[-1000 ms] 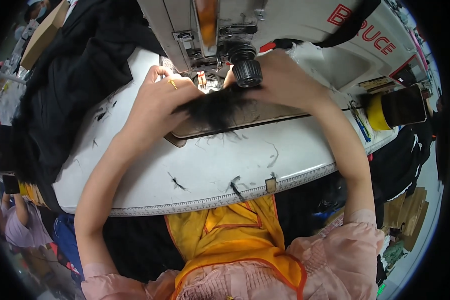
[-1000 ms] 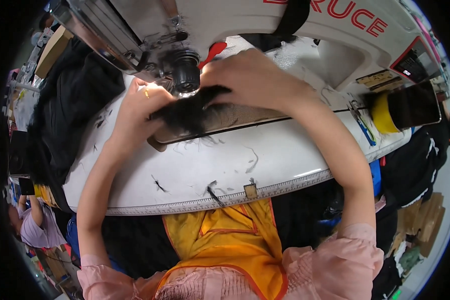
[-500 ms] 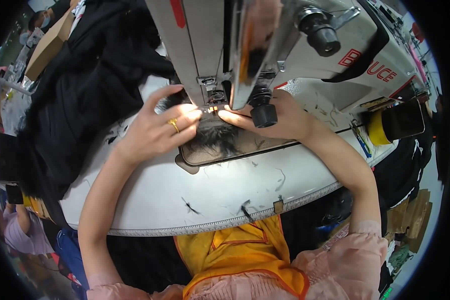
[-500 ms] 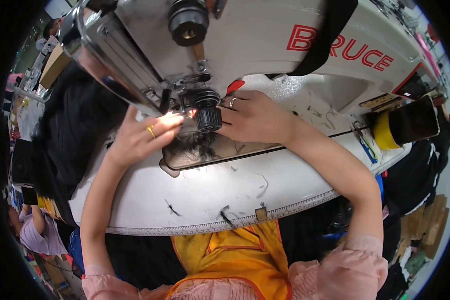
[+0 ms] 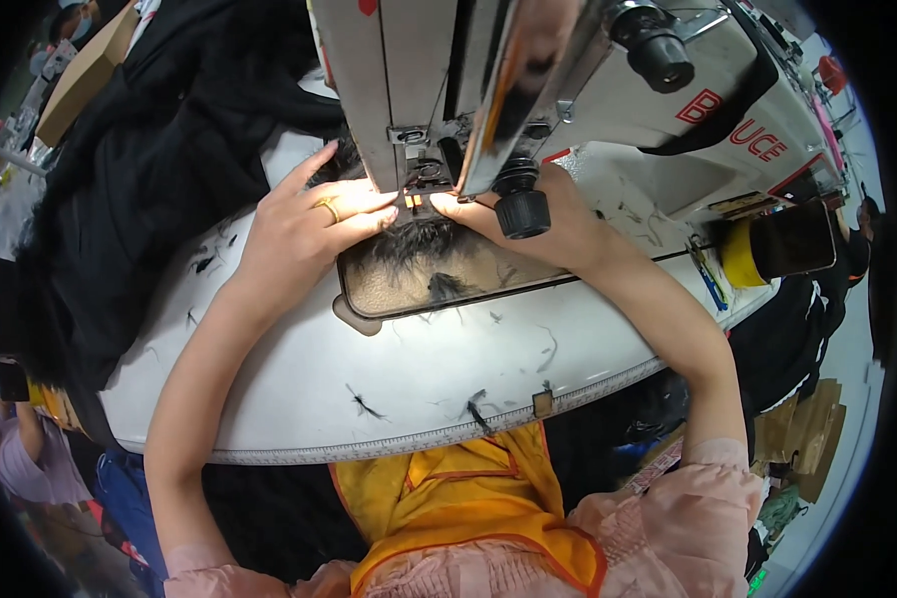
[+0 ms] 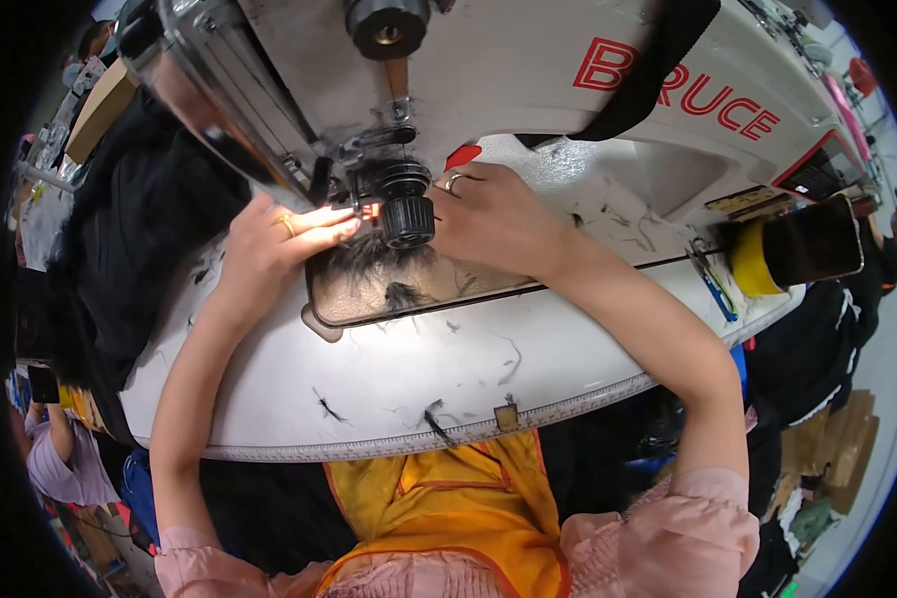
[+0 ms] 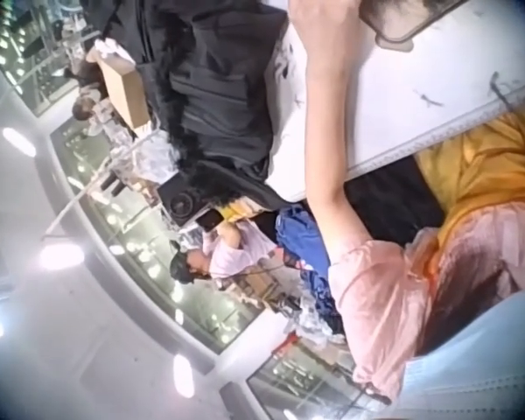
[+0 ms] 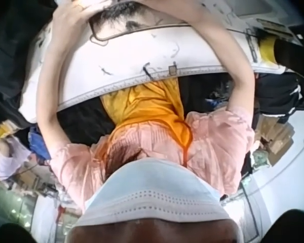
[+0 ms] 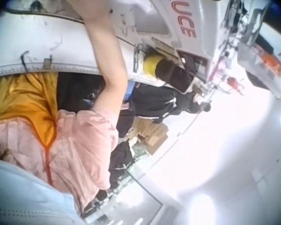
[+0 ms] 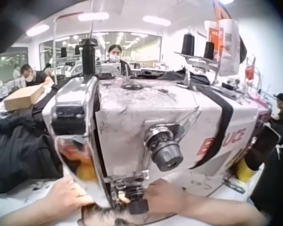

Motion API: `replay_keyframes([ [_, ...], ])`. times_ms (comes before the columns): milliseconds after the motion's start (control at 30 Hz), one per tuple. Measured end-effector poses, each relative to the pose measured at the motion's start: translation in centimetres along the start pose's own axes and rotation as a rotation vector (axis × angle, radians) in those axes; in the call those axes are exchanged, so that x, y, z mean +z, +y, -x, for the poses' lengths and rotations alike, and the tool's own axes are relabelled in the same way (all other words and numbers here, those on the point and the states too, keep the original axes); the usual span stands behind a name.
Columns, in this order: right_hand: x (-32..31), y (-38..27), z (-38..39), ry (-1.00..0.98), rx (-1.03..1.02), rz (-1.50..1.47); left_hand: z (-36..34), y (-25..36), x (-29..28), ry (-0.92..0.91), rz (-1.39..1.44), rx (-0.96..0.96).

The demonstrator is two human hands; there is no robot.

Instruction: The recorder is using an industrial sewing machine to attach a faux fur trim to fabric pieces.

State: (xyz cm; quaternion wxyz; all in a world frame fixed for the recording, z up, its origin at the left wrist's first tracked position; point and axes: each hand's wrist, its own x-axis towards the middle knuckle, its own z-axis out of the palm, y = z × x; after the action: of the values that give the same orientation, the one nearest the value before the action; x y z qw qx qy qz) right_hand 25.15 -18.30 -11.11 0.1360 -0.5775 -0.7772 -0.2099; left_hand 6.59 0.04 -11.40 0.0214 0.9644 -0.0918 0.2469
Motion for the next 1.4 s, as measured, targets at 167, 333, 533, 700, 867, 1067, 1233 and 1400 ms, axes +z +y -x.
replay_keyframes([
  [167,0.5,0.3,0.3,0.054,-0.006,-0.128,-0.1,0.6,-0.3,-0.049,0.087,-0.026],
  [333,1.7,0.5,1.1,-0.14,0.338,-0.301,-0.1,0.1,0.0,-0.047,0.105,-0.011],
  [533,0.4,-0.2,1.3,0.077,-0.015,0.014,0.6,0.7,-0.8,-0.093,0.101,0.083],
  [700,-0.8,-0.5,0.8,-0.133,0.093,-0.036,0.7,0.6,-1.1,-0.091,0.107,0.086],
  [867,0.2,0.1,0.9,-0.032,-0.041,0.218,0.2,-0.5,-0.6,-0.079,0.07,0.118],
  [1067,1.6,0.9,1.3,0.114,0.034,-0.028,-0.1,-0.4,-0.7,-0.096,0.052,0.088],
  [1233,1.7,0.3,1.4,0.089,0.086,-0.024,-0.1,-0.3,-0.4,-0.073,0.063,0.041],
  [1400,1.4,0.0,1.1,0.096,0.087,-0.026,0.2,-0.1,-0.2,0.001,0.045,0.061],
])
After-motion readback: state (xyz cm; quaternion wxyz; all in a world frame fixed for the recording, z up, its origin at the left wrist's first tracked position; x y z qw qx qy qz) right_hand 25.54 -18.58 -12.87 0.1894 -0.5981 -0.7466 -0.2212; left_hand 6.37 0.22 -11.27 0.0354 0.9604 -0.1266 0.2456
